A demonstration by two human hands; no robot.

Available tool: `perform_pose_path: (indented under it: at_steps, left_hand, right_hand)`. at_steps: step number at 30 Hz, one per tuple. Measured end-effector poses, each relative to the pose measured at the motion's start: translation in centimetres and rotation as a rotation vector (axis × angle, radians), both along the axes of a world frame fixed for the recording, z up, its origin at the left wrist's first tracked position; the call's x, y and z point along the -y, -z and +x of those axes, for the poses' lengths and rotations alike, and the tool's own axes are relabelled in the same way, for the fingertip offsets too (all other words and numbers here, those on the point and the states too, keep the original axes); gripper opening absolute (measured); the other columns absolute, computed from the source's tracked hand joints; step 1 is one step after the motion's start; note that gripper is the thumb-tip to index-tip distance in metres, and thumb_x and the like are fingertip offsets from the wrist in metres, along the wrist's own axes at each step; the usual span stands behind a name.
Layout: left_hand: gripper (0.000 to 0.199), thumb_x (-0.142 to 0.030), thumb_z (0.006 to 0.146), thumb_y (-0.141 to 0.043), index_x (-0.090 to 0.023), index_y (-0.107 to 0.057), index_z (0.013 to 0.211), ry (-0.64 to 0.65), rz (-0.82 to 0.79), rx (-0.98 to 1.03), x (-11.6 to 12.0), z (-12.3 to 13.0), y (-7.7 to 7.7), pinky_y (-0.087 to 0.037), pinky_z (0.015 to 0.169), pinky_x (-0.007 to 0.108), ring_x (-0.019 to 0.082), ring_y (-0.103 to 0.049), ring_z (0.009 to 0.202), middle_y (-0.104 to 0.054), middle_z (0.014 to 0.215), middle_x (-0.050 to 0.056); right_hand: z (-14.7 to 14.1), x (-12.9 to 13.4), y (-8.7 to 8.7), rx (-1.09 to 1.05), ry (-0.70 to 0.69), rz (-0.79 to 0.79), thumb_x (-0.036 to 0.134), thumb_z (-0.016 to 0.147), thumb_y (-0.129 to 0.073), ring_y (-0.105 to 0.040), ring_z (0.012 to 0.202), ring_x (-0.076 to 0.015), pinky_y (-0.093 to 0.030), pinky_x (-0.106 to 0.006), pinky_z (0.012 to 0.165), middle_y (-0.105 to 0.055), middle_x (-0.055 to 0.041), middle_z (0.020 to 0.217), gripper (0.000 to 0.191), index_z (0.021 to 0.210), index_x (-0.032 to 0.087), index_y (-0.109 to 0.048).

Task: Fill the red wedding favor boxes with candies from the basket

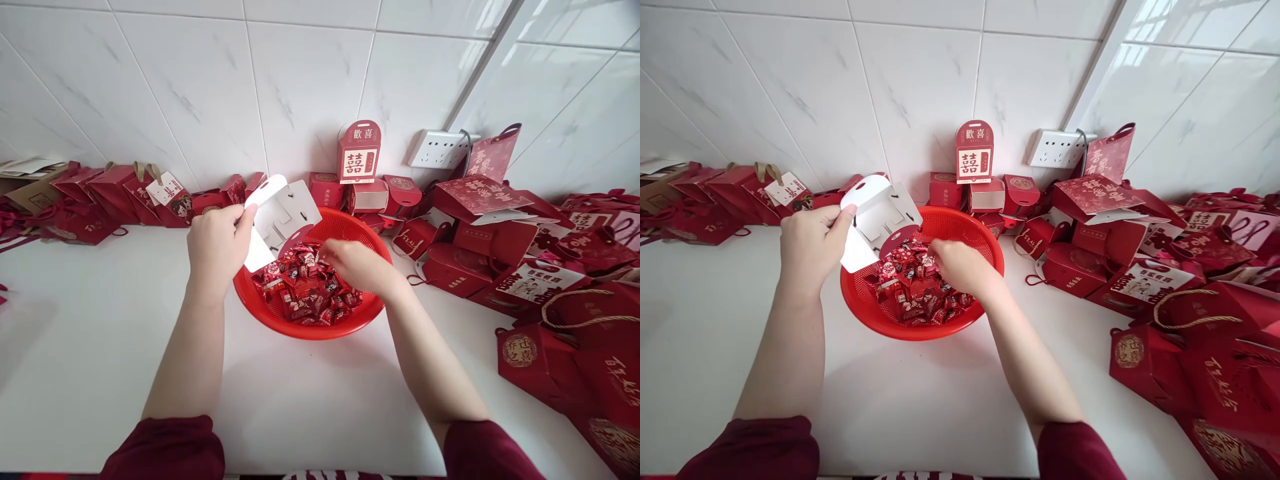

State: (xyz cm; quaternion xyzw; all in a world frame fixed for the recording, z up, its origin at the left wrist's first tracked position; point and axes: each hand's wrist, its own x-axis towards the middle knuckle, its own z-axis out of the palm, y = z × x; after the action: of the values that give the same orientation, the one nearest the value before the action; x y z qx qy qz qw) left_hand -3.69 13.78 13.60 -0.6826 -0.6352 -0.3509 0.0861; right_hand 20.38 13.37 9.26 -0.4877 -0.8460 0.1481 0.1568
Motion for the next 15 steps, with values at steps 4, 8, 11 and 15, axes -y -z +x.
perform_pose_path:
  at_steps: [4,8,11,15]
  left_hand:
    - [0.050,-0.041,0.097,-0.046,-0.019,-0.032,0.054,0.087,0.024,0.044,0.3,-0.3,-0.4,-0.023,0.058,0.030,0.012,-0.023,0.052,-0.027,0.052,-0.003]
    - [0.049,-0.039,0.096,-0.047,-0.019,-0.038,0.052,0.148,0.024,0.053,0.6,-0.3,-0.7,-0.025,0.060,0.029,0.012,-0.025,0.052,-0.026,0.052,-0.003]
    - [0.049,-0.039,0.096,-0.046,-0.019,-0.043,0.052,0.161,0.022,0.069,0.9,-0.6,-1.0,-0.025,0.060,0.029,0.012,-0.028,0.052,-0.026,0.053,-0.003]
    - [0.050,-0.040,0.095,-0.047,-0.019,-0.045,0.050,0.168,0.059,0.079,1.2,-1.5,-1.5,-0.022,0.057,0.029,0.012,-0.027,0.052,-0.024,0.054,-0.004]
  right_hand:
    - [-2.8,-1.6,1.6,0.427,-0.263,-0.178,0.001,0.086,-0.047,-0.070,0.092,-0.0228,-0.050,-0.030,0.077,-0.074,-0.0073,0.102,0.038,0.109,0.021,-0.070]
    - [-5.2,-3.2,3.5,0.563,-0.255,-0.193,0.005,0.081,-0.061,-0.069,0.101,-0.0309,-0.053,-0.037,0.081,-0.071,-0.0170,0.107,0.034,0.114,0.012,-0.069]
    - [-5.3,-3.7,4.6,0.596,-0.310,-0.203,0.013,0.072,-0.075,-0.061,0.120,-0.0348,-0.052,-0.040,0.091,-0.061,-0.0195,0.133,0.064,0.133,0.014,-0.057]
    - [-5.0,-3.6,5.5,0.619,-0.390,-0.240,0.013,0.057,-0.084,-0.051,0.131,-0.0361,-0.050,-0.040,0.098,-0.047,-0.0171,0.150,0.100,0.148,0.017,-0.043]
